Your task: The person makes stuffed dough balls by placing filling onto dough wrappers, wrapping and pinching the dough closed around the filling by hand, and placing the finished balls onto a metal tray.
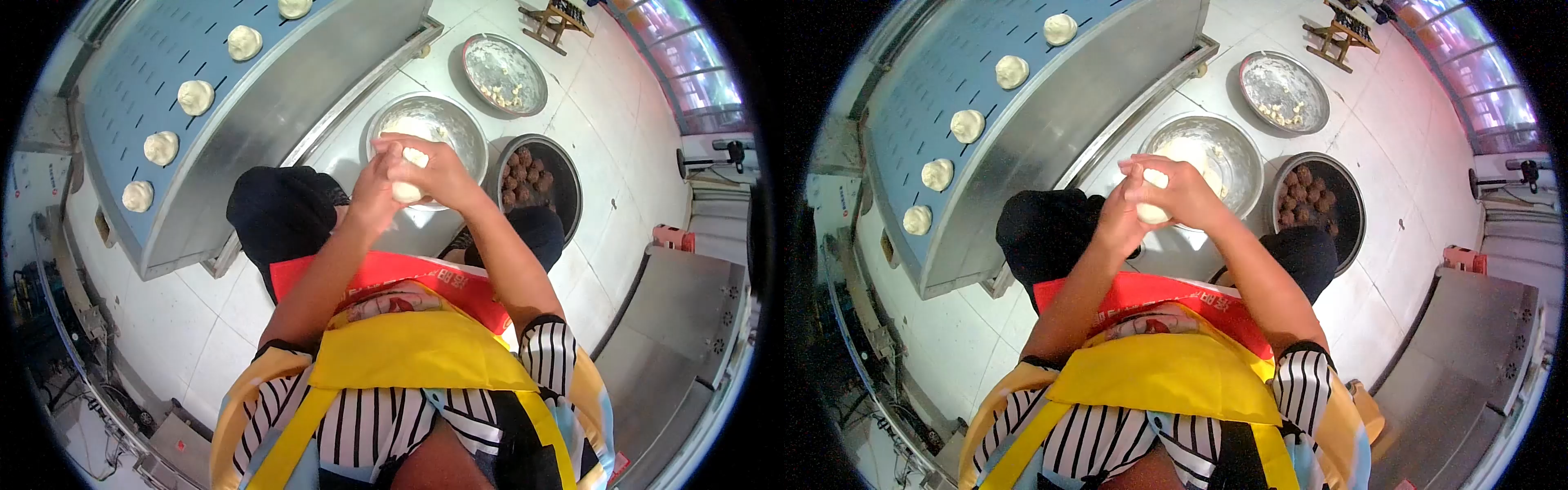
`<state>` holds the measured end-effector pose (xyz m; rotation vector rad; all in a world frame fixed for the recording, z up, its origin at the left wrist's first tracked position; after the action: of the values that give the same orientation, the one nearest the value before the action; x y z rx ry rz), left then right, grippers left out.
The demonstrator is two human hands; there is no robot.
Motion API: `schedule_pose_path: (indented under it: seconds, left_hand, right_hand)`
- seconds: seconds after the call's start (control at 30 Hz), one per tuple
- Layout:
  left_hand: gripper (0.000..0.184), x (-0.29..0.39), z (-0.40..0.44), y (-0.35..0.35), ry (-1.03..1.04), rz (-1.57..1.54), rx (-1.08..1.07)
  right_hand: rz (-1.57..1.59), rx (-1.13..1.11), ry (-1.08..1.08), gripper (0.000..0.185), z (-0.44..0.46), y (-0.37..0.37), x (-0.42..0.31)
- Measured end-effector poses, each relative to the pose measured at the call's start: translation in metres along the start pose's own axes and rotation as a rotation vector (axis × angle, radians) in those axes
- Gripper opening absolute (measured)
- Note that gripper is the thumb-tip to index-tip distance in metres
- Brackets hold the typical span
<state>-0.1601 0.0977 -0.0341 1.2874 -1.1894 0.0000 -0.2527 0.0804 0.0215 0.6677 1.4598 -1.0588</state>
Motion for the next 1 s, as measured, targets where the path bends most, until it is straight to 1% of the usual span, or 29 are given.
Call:
schedule_pose_path:
  seconds: [0.03, 0.13, 0.23, 0.27, 0.33, 0.37, 0.4, 0.43, 0.47, 0.5, 0.57, 0.6, 0.67, 0.7, 0.8, 0.87, 0.9, 0.97, 1.0]
  left_hand:
    - [0.059, 0.002, -0.002, 0.002, -0.090, 0.023, -0.035]
    - [0.063, 0.008, -0.002, 0.012, -0.101, 0.118, 0.011]
    - [0.067, 0.001, 0.004, 0.007, -0.016, 0.010, 0.022]
    - [0.066, -0.001, 0.005, 0.004, -0.032, 0.000, 0.046]
    - [0.062, 0.001, 0.005, -0.005, 0.024, 0.056, 0.092]
    - [0.060, 0.002, 0.005, -0.010, 0.055, 0.084, 0.116]
    - [0.053, 0.008, 0.004, -0.009, 0.122, 0.130, 0.149]
    - [0.052, 0.008, 0.003, -0.013, 0.154, 0.187, 0.174]
    - [0.051, 0.006, 0.005, -0.019, 0.182, 0.246, 0.194]
    - [0.050, 0.006, 0.007, -0.021, 0.211, 0.305, 0.212]
    - [0.039, 0.007, 0.009, -0.025, 0.291, 0.406, 0.250]
    - [0.034, 0.010, 0.008, -0.025, 0.331, 0.457, 0.272]
    - [0.041, 0.009, 0.005, -0.026, 0.319, 0.413, 0.277]
    - [0.044, 0.013, 0.004, -0.023, 0.315, 0.391, 0.278]
    - [0.059, 0.007, 0.002, -0.025, -0.084, -0.190, 0.155]
    - [0.060, -0.009, 0.009, -0.021, -0.237, -0.409, -0.467]
    - [0.060, -0.007, 0.001, -0.006, -0.313, -0.508, -0.782]
    - [0.058, -0.010, 0.008, -0.018, -0.013, -0.223, -0.557]
    - [0.058, 0.004, 0.008, 0.004, 0.162, -0.095, -0.403]
  right_hand:
    - [0.046, -0.032, -0.063, 0.035, 0.000, 0.001, -0.003]
    - [0.202, -0.023, 0.115, 0.038, -0.002, 0.001, 0.016]
    - [-0.018, -0.030, 0.311, 0.050, 0.000, 0.000, 0.032]
    - [-0.221, 0.007, 0.131, 0.055, 0.002, -0.005, 0.023]
    - [-0.621, 0.084, -0.232, 0.063, 0.000, -0.005, -0.002]
    - [-0.720, 0.133, -0.200, 0.064, -0.004, -0.009, -0.005]
    - [-0.819, 0.178, -0.171, 0.065, -0.007, -0.010, -0.024]
    - [-0.915, 0.223, -0.139, 0.066, -0.011, -0.009, -0.035]
    - [-0.884, 0.193, -0.018, 0.053, -0.012, -0.008, -0.030]
    - [-0.898, 0.183, 0.012, 0.047, -0.012, -0.007, -0.028]
    - [-0.925, 0.166, 0.075, 0.036, -0.013, -0.004, -0.021]
    - [-0.944, 0.183, 0.010, 0.032, -0.013, -0.003, -0.022]
    - [-0.978, 0.216, -0.121, 0.027, -0.013, -0.004, -0.025]
    - [-0.975, 0.168, -0.172, 0.025, -0.011, -0.004, -0.026]
    - [-0.973, 0.020, -0.294, 0.022, -0.012, -0.003, -0.036]
    - [-0.994, -0.077, -0.354, 0.020, -0.009, -0.002, -0.042]
    - [-0.992, -0.020, -0.333, 0.019, -0.007, -0.010, -0.041]
    - [-0.984, 0.093, -0.276, 0.017, -0.007, -0.027, -0.039]
    - [-0.963, 0.133, -0.275, 0.015, -0.008, -0.032, -0.046]
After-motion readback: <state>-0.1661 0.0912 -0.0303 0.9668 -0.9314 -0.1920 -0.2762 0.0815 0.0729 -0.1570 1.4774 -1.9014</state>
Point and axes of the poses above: each hand's wrist, its own z-axis towards the middle knuckle, its own y-axis out of the palm, x = y × z, the point moved 6 cm from there along z, towards the middle knuckle, and after that the axes turned 15 degrees about -x, right-handed, at the moved point
